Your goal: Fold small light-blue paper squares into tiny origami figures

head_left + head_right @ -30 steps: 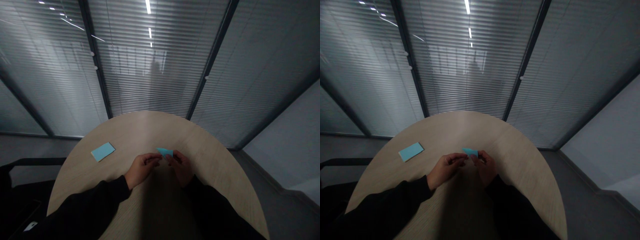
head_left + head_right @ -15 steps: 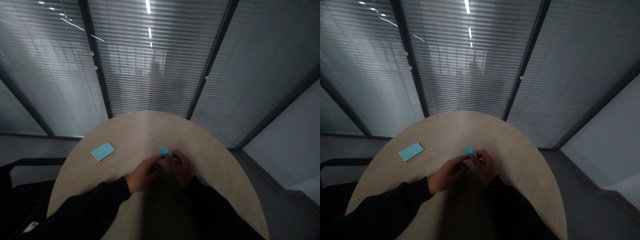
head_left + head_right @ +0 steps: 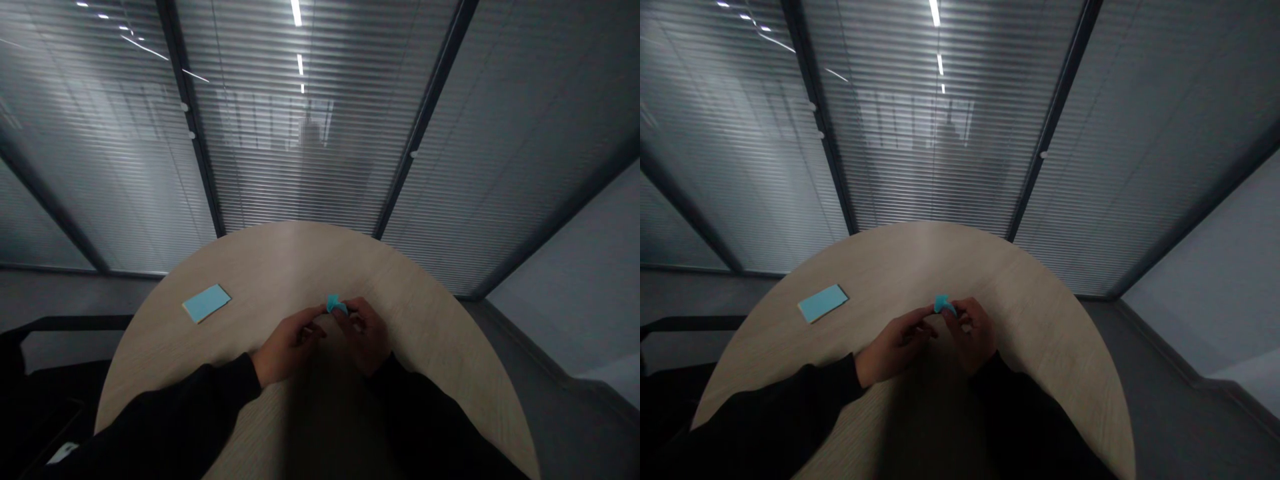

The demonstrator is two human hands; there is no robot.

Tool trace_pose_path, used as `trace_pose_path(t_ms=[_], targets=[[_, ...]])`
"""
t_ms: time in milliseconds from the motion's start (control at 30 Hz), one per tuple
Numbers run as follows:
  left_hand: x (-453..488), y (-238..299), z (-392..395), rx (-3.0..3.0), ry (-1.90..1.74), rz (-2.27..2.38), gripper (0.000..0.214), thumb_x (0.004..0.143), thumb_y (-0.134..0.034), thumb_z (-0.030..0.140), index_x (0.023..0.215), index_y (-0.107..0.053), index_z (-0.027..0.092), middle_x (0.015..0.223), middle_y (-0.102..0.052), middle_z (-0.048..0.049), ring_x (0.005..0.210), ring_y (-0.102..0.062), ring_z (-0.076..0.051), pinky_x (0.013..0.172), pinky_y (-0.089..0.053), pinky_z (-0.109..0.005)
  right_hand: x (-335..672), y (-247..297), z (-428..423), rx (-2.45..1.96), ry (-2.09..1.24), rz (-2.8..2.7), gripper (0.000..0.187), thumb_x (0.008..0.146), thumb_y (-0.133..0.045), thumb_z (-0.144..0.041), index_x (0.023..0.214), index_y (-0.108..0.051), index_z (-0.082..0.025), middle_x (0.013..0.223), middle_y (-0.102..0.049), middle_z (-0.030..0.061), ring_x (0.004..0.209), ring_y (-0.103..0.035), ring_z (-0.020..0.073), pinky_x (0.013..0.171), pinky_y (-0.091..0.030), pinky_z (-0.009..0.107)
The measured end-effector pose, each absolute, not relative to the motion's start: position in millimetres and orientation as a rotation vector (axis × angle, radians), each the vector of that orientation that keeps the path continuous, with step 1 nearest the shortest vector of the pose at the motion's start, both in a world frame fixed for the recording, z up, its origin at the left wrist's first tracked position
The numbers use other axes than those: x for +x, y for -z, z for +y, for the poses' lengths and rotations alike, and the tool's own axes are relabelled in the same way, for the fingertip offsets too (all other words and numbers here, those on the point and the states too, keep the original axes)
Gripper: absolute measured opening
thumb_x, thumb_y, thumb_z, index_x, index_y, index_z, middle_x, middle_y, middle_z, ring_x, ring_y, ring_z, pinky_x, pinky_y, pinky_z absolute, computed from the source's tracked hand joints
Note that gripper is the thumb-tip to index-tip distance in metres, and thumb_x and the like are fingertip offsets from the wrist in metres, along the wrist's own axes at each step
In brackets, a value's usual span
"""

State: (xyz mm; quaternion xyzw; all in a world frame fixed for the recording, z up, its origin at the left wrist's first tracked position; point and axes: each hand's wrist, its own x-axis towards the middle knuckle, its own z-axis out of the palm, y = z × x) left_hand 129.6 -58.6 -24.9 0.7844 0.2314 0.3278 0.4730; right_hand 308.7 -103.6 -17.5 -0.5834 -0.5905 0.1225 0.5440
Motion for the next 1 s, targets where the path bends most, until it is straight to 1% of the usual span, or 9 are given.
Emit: trace_pose_path(t_ms=[100, 167, 300, 367, 633, 733, 833, 933, 1000], targets=[[130.0, 24.3, -58.4, 1.94, -0.819, 0.562, 0.056, 0.086, -0.048, 0.007, 0.14, -0.047, 0.022, 0.099, -0.07, -0.0062, 0.085, -0.063, -0.017, 0.076, -0.049, -0.03, 308.9, 18.9, -102.6, -1.376, -0.271, -1.422, 0.023, 0.088, -0.058, -0.042, 0.087, -0.065, -0.02, 0.081, -0.066, 0.0038, 0.068, -0.06, 0.0162, 0.058, -0.047, 0.027], [130.6, 21.6, -58.4, 1.941, -0.835, 0.552, 0.053, 0.087, -0.049, 0.008, 0.138, -0.05, 0.021, 0.102, -0.07, -0.0073, 0.087, -0.064, -0.018, 0.077, -0.05, -0.031, 309.2, 20.1, -101.8, -1.374, -0.229, -1.438, 0.022, 0.088, -0.059, -0.041, 0.086, -0.065, -0.019, 0.08, -0.065, 0.0035, 0.068, -0.059, 0.0161, 0.059, -0.047, 0.027], [132.1, 16.1, -57.5, 1.968, -0.917, 0.554, 0.04, 0.091, -0.053, 0.016, 0.129, -0.059, 0.023, 0.117, -0.068, -0.0092, 0.094, -0.064, -0.019, 0.083, -0.05, -0.032, 309.2, 21.8, -100.7, -1.366, -0.185, -1.479, 0.02, 0.087, -0.061, -0.039, 0.084, -0.066, -0.019, 0.077, -0.063, 0.0024, 0.064, -0.057, 0.015, 0.059, -0.046, 0.027], [132.8, 15.4, -56.4, 1.968, -0.967, 0.562, 0.035, 0.092, -0.055, 0.02, 0.126, -0.063, 0.023, 0.118, -0.068, -0.009, 0.096, -0.064, -0.019, 0.084, -0.05, -0.032, 308.5, 21.7, -100.7, -1.353, -0.189, -1.501, 0.019, 0.087, -0.061, -0.037, 0.083, -0.066, -0.019, 0.076, -0.064, 0.0026, 0.065, -0.058, 0.0151, 0.059, -0.046, 0.027], [134.2, 17.2, -54.4, 1.917, -1.014, 0.643, 0.025, 0.09, -0.06, 0.029, 0.112, -0.071, 0.021, 0.105, -0.072, -0.0075, 0.088, -0.066, -0.019, 0.08, -0.051, -0.031, 300.0, 21.7, -101.2, -1.369, -0.088, -1.53, 0.015, 0.086, -0.061, -0.032, 0.08, -0.065, -0.019, 0.074, -0.063, 0.0026, 0.06, -0.056, 0.0142, 0.056, -0.045, 0.026], [134.3, 19.2, -53.5, 1.813, -0.997, 0.701, 0.024, 0.089, -0.062, 0.032, 0.107, -0.073, 0.019, 0.1, -0.074, -0.0076, 0.089, -0.066, -0.021, 0.082, -0.05, -0.032, 296.6, 21.2, -102.2, -1.367, -0.011, -1.572, 0.013, 0.085, -0.06, -0.031, 0.08, -0.063, -0.019, 0.072, -0.061, 0.0027, 0.061, -0.055, 0.0149, 0.058, -0.045, 0.027], [134.7, 20.0, -51.7, 1.654, -1.001, 0.75, 0.026, 0.086, -0.063, 0.035, 0.102, -0.074, 0.017, 0.097, -0.075, -0.0086, 0.086, -0.066, -0.021, 0.079, -0.05, -0.031, 294.9, 18.1, -105.4, -1.31, 0.012, -1.643, 0.012, 0.084, -0.06, -0.03, 0.085, -0.062, -0.019, 0.074, -0.06, 0.0033, 0.065, -0.055, 0.016, 0.061, -0.046, 0.029], [134.8, 17.5, -50.5, 1.515, -0.997, 0.769, 0.029, 0.083, -0.066, 0.039, 0.096, -0.074, 0.014, 0.085, -0.074, -0.0074, 0.075, -0.064, -0.018, 0.071, -0.049, -0.029, 295.0, 14.6, -108.9, -1.202, -0.07, -1.694, 0.017, 0.089, -0.052, -0.029, 0.093, -0.065, -0.018, 0.083, -0.063, 0.0061, 0.071, -0.058, 0.0171, 0.066, -0.048, 0.031], [134.6, 15.0, -50.8, 1.45, -0.987, 0.77, 0.031, 0.083, -0.066, 0.042, 0.092, -0.073, 0.014, 0.078, -0.071, -0.006, 0.068, -0.061, -0.016, 0.064, -0.047, -0.027, 295.8, 14.5, -109.0, -1.176, -0.178, -1.663, 0.024, 0.094, -0.044, -0.029, 0.092, -0.066, -0.019, 0.086, -0.064, 0.007, 0.075, -0.06, 0.0174, 0.068, -0.049, 0.031]])
